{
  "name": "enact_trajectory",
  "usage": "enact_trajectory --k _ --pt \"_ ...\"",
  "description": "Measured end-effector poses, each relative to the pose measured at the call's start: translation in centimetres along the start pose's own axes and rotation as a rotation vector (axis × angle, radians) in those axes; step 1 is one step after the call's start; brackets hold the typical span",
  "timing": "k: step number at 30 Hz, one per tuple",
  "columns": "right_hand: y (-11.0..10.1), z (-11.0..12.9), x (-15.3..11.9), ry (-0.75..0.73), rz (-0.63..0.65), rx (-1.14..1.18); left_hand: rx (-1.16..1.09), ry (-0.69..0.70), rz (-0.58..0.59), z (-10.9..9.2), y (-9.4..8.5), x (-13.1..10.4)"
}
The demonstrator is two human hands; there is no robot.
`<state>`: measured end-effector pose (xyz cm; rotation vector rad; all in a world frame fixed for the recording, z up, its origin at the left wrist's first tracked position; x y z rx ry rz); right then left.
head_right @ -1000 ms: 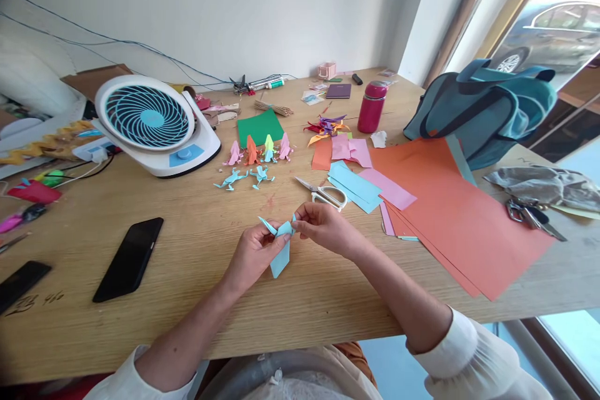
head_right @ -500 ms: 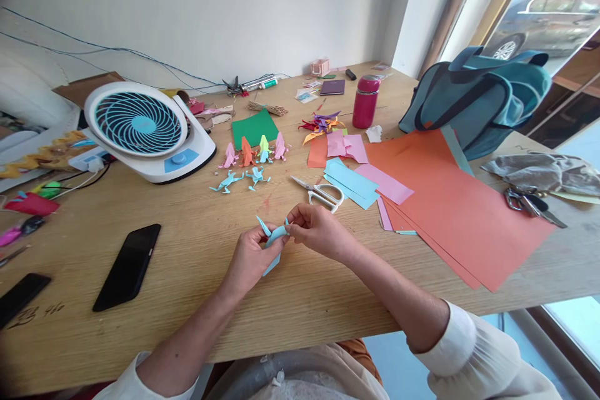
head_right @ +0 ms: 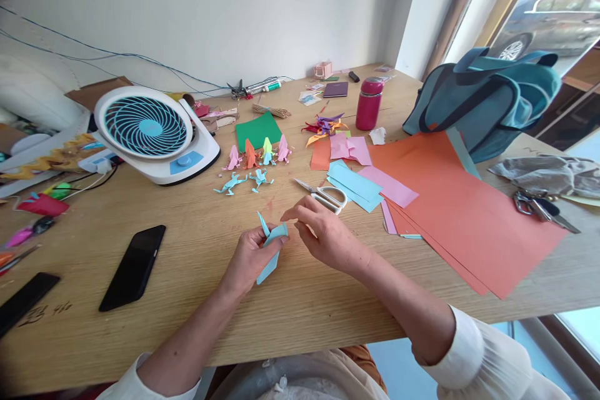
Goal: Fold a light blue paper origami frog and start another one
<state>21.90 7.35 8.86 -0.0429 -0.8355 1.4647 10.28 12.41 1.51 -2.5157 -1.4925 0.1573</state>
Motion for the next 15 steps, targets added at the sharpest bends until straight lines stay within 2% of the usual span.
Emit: enact_trajectory --k 4,8,15 --pt "0.6 1.0 -0.2 -0.157 0.072 -0.161 -0.039 -0.018 0.045 0.0 0.3 -0.1" --pt "0.4 1.0 -0.4 -0.231 0.051 -0.288 -0.081 -0.021 0.078 -0.2 0.6 -0.2" --pt "-0.4 1.6 -0.4 -0.33 0.049 -0.424 -0.049 -0.001 0.068 -0.7 0.6 -0.2"
Point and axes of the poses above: each hand's wrist, its own x-axis towards the middle knuckle, its own y-axis out of the palm, z = x × y, the point moved 10 cm from there along x, towards the middle knuckle, and after that the axes turned 5 degrees about y, right-handed, at the moved point
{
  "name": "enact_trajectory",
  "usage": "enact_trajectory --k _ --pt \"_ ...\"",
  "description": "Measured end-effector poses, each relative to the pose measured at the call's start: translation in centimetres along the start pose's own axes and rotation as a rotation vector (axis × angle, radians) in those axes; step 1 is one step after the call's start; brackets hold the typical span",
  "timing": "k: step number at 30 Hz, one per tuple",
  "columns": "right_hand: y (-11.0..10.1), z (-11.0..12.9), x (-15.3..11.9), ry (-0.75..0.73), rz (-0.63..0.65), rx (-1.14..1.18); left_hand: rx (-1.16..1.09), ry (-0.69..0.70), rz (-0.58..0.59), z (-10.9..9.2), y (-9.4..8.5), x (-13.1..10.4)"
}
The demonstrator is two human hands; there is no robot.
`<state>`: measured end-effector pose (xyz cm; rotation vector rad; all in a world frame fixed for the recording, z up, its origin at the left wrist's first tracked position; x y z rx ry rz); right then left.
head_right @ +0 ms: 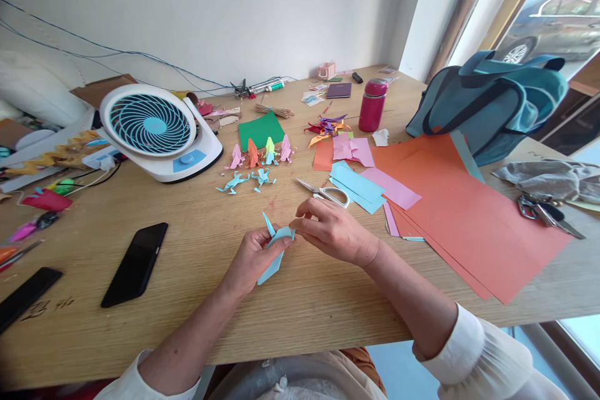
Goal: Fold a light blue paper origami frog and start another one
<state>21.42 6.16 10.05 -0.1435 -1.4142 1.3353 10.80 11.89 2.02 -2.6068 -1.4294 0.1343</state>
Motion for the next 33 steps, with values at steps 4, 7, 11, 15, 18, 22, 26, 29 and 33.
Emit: enact_trajectory --k 4,7,11,15,18,22,26,29,33 --pt "-0.2 0.2 -0.2 -0.064 0.008 -0.084 -0.007 0.019 0.002 -0.3 0.1 0.0" --pt "0.0 0.1 -0.5 -0.083 0.026 -0.094 -0.011 0.025 0.019 -0.4 0.2 0.0" --pt "0.0 0.0 -0.5 -0.083 0.031 -0.071 0.008 0.044 0.039 -0.6 0.3 0.0" --pt "-0.4 0.3 -0.2 -0.078 0.008 -0.051 0.061 0.084 0.047 -1.0 0.3 0.1" --pt "-0.6 0.6 0.0 -0.059 -0.021 -0.036 0.081 0.125 0.033 -1.3 0.2 0.1" --pt "-0.5 0.4 0.2 0.061 -0.04 0.123 0.134 0.177 -0.006 -2.0 0.0 -0.1" --pt "0.2 -0.5 0.1 0.222 -0.038 0.301 0.226 0.251 -0.105 -2.8 -0.6 -0.4" --pt "0.7 -0.9 0.0 0.282 -0.007 0.348 0.302 0.319 -0.151 -3.2 -0.9 -0.6" --pt "0.8 -1.2 -0.1 0.333 0.001 0.375 0.403 0.401 -0.175 -3.6 -0.9 -0.7"
Point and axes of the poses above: each hand's wrist, its own x-axis towards the middle knuckle, its own y-axis out of the palm, z = x × y, the point moved 10 cm from there along x, towards the middle knuckle, and after that the axes turned 5 degrees about y, right-handed, at the moved point
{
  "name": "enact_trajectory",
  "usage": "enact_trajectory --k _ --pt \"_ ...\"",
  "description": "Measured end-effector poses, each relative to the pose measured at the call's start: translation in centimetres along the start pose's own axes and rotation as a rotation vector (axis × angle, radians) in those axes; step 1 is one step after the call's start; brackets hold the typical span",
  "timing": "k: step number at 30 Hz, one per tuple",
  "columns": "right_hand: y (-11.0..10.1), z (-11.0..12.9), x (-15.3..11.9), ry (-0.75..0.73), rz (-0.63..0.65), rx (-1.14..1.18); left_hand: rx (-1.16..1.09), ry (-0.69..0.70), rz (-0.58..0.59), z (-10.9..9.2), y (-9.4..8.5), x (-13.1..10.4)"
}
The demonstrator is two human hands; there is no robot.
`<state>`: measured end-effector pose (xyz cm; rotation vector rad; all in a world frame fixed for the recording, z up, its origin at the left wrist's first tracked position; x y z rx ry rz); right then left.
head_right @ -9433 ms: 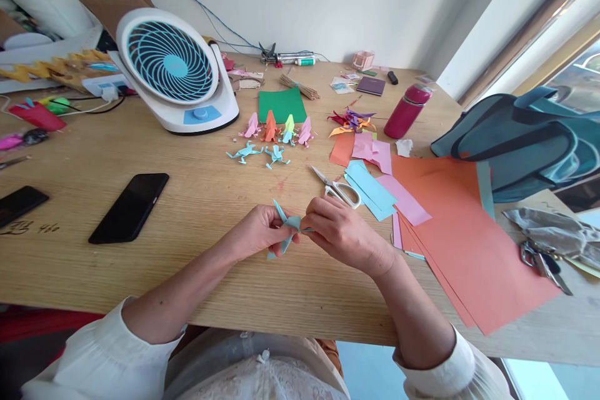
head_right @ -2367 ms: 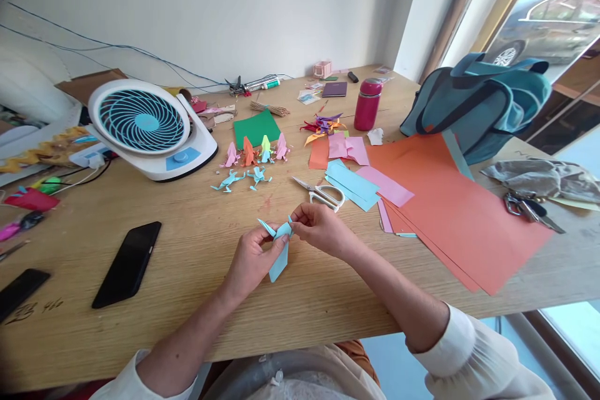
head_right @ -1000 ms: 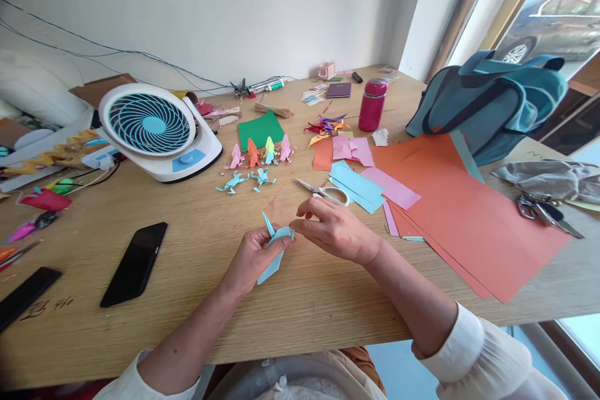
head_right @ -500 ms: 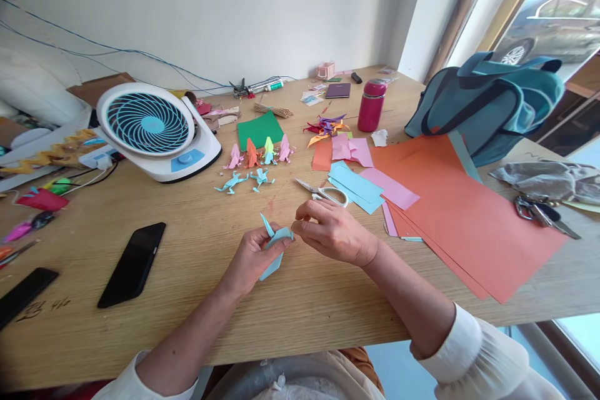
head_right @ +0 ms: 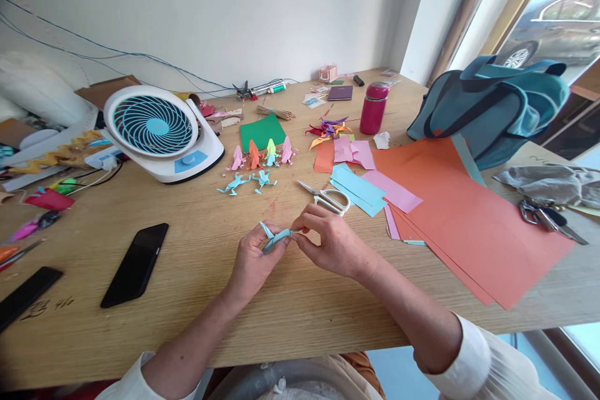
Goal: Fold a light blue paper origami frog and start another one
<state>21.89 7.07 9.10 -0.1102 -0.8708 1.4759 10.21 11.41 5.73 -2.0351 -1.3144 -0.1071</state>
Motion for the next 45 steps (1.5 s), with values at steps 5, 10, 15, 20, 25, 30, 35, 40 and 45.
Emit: enact_trajectory --k 5,10,15,20,25,30,35,40,45 --pt "-0.1 -0.2 0.0 0.071 -0.034 0.033 0.072 0.102 -0.018 -1.2 -0.2 0.1" --pt "-0.1 0.0 0.0 0.078 -0.051 0.009 0.138 0.14 -0.043 -2.0 -0.4 0.0" --pt "-0.1 0.0 0.0 0.094 -0.026 0.035 0.14 0.152 -0.059 -2.3 -0.5 -0.2" --pt "-0.1 -1.3 0.0 0.189 -0.034 0.164 0.026 0.061 -0.061 -1.1 -0.4 -0.1" --pt "0.0 -2.2 0.0 0.271 -0.056 0.207 -0.067 -0.033 -0.057 -0.1 -0.3 -0.2" --pt "0.6 -2.2 -0.1 0.268 -0.024 0.226 -0.116 -0.067 -0.059 0.2 -0.4 -0.1" --pt "1.0 -2.4 -0.1 0.265 0.024 0.316 -0.156 -0.142 -0.009 1.0 -0.1 0.0" --pt "0.6 -1.4 0.1 0.127 0.01 0.21 -0.333 -0.282 0.006 2.7 0.3 -0.2" --pt "0.3 0.6 0.1 -0.147 -0.041 0.002 -0.439 -0.31 0.07 2.9 1.1 -0.4"
Point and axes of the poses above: each hand's wrist, its own x-axis towards the middle knuckle, its own y-axis out of the palm, z = x × y, the point moved 10 cm from there along x, towards the middle knuckle, and after that the axes turned 5 degrees about y, right-handed, at the moved point
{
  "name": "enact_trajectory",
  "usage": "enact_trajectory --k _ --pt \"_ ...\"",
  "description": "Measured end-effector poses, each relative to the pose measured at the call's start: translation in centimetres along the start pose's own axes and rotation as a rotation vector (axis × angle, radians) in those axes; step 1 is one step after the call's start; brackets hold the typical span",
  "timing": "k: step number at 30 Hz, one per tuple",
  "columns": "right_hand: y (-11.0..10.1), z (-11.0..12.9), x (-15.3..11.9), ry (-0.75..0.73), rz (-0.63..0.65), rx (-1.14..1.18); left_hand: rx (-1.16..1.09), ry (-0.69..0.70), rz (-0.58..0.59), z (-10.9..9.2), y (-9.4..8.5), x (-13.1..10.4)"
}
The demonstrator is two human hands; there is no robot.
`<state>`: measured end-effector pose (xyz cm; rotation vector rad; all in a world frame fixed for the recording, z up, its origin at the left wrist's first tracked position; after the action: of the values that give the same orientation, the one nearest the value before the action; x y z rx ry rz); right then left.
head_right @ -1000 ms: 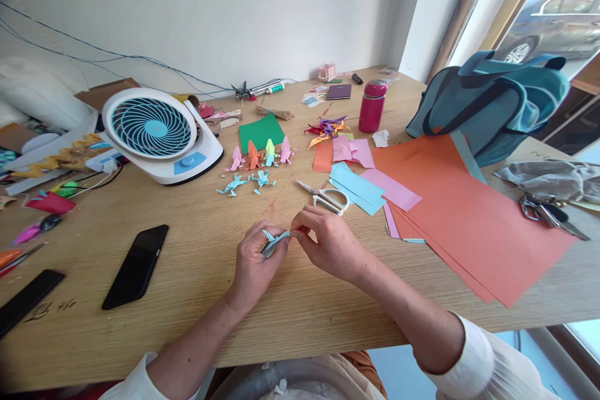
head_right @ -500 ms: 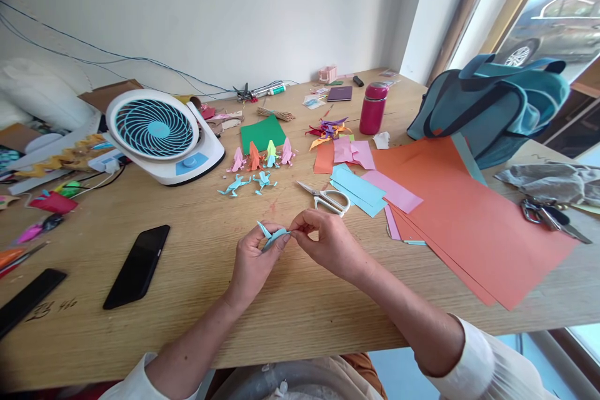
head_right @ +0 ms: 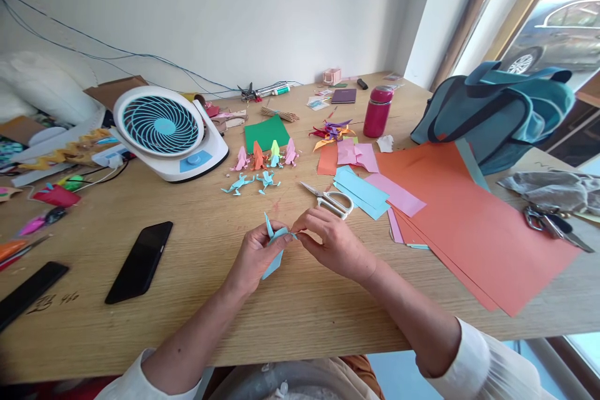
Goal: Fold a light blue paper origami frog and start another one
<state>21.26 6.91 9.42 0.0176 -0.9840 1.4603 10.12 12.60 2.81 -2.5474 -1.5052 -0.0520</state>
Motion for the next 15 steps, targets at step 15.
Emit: enact_trajectory --k 15 --pt "0.4 2.6 -1.1 -0.342 0.026 -0.341 -0.206 -0.143 -0.033 0.2 0.4 -0.2"
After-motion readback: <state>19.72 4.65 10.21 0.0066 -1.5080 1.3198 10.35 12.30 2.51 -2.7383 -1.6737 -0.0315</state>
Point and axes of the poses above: each hand's wrist, its own x-axis towards the middle knuckle, its own y-axis out of the palm, z = x × y, the point moved 10 cm from there along x, towards the middle knuckle, and after that the axes turned 5 degrees about y, right-handed, at the moved point
